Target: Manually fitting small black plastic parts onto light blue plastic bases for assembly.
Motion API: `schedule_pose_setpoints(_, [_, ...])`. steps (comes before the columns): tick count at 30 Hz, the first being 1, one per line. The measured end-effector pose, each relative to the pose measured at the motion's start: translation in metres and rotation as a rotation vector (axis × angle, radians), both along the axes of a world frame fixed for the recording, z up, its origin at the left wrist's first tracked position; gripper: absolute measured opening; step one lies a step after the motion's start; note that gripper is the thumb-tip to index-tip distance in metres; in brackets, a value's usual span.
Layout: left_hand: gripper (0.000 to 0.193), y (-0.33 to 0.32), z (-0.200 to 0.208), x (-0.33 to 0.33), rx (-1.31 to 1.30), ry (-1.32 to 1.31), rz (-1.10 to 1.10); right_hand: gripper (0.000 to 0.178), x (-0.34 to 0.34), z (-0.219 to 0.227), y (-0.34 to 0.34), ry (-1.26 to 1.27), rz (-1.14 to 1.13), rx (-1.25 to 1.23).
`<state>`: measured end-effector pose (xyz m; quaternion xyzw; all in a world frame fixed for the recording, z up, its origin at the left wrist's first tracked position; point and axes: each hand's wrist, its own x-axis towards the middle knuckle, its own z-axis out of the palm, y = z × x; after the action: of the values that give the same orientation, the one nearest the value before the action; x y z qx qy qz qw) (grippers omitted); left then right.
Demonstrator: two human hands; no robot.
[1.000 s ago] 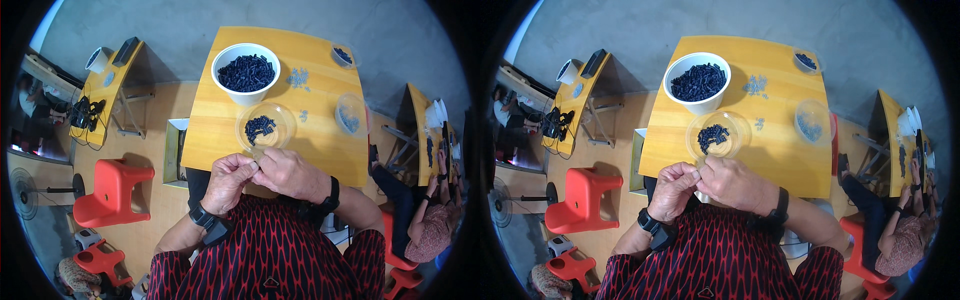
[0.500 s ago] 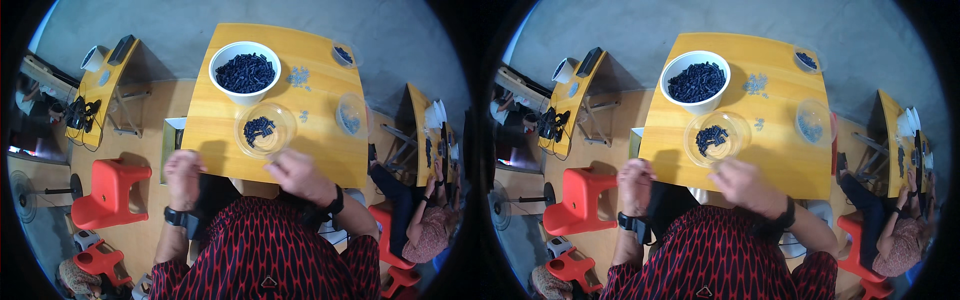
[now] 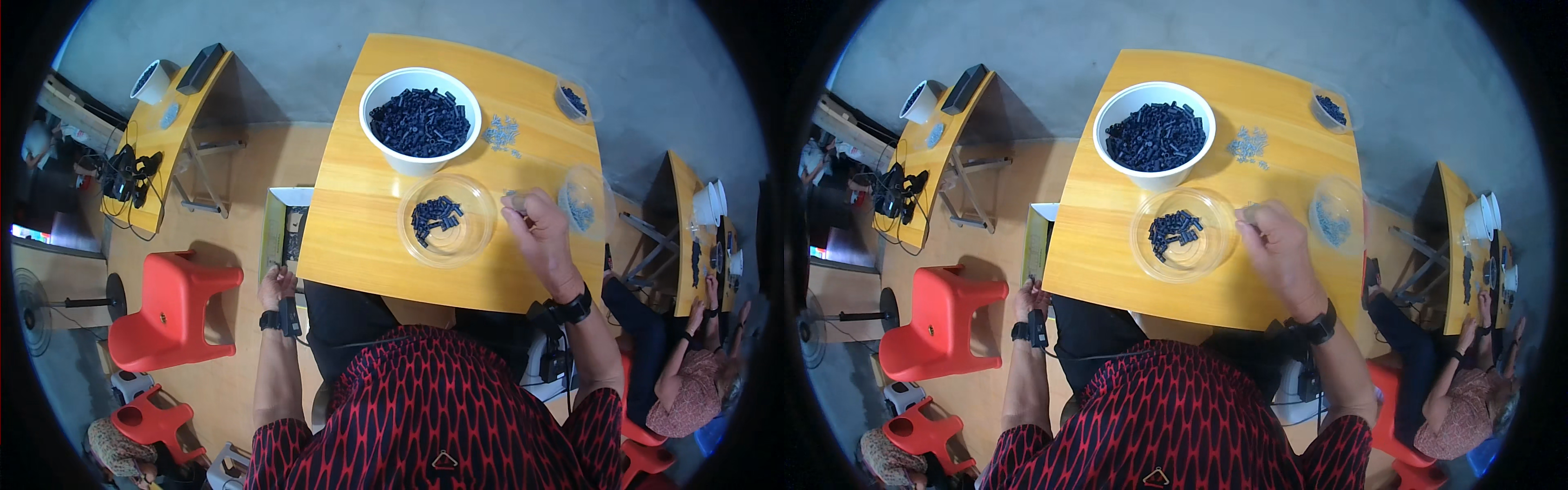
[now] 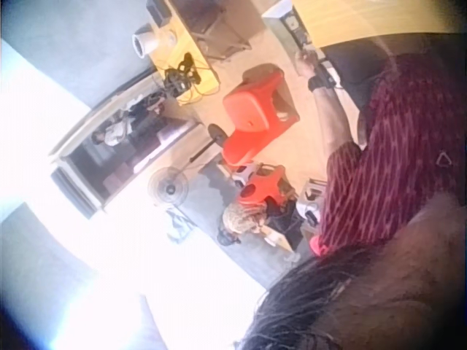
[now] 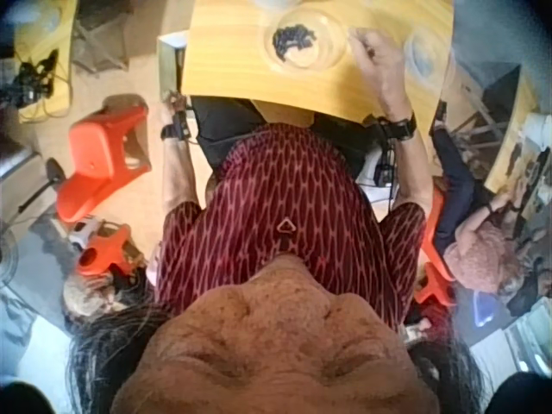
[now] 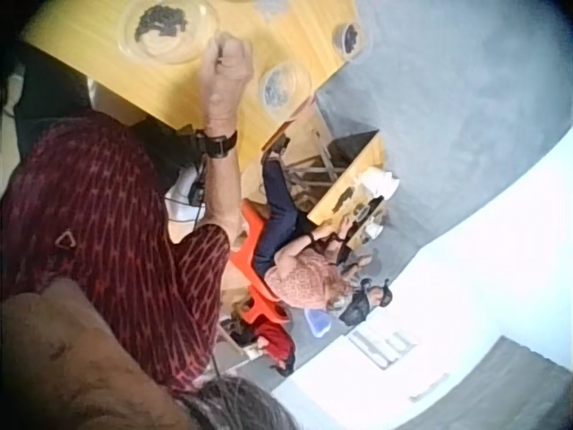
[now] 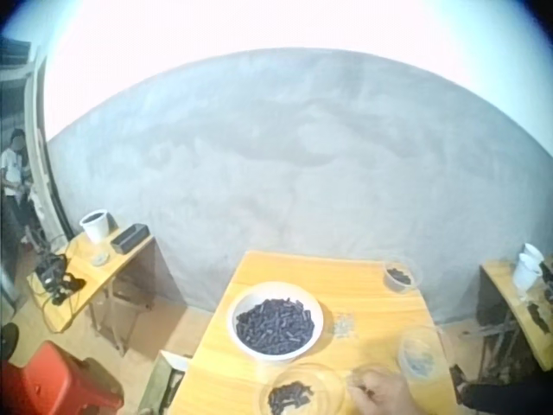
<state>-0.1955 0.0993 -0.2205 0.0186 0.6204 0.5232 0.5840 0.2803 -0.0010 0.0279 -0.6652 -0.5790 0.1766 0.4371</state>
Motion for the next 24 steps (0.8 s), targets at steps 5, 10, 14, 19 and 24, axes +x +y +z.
schedule_pose_setpoints(5, [0.007,0.003,-0.01,-0.001,0.053,-0.002,-0.092,0.009,-0.029,0.018,0.027,-0.33,0.46,-0.056])
schedule_pose_setpoints(10, [0.007,0.003,0.004,0.005,0.138,-0.058,-0.083,0.009,-0.046,0.004,0.05,-0.691,0.572,-0.266])
schedule_pose_setpoints(14, [0.023,-0.004,0.036,0.013,0.118,0.016,0.017,0.009,-0.049,-0.008,0.058,-0.772,0.619,-0.247])
schedule_pose_setpoints(19, [0.027,-0.009,0.049,0.012,0.184,0.008,0.016,0.01,-0.051,-0.013,0.059,-0.678,0.618,-0.198])
schedule_pose_setpoints(24, [0.027,-0.01,0.076,0.027,0.204,0.023,0.039,0.011,-0.057,-0.006,0.062,-0.63,0.585,-0.189])
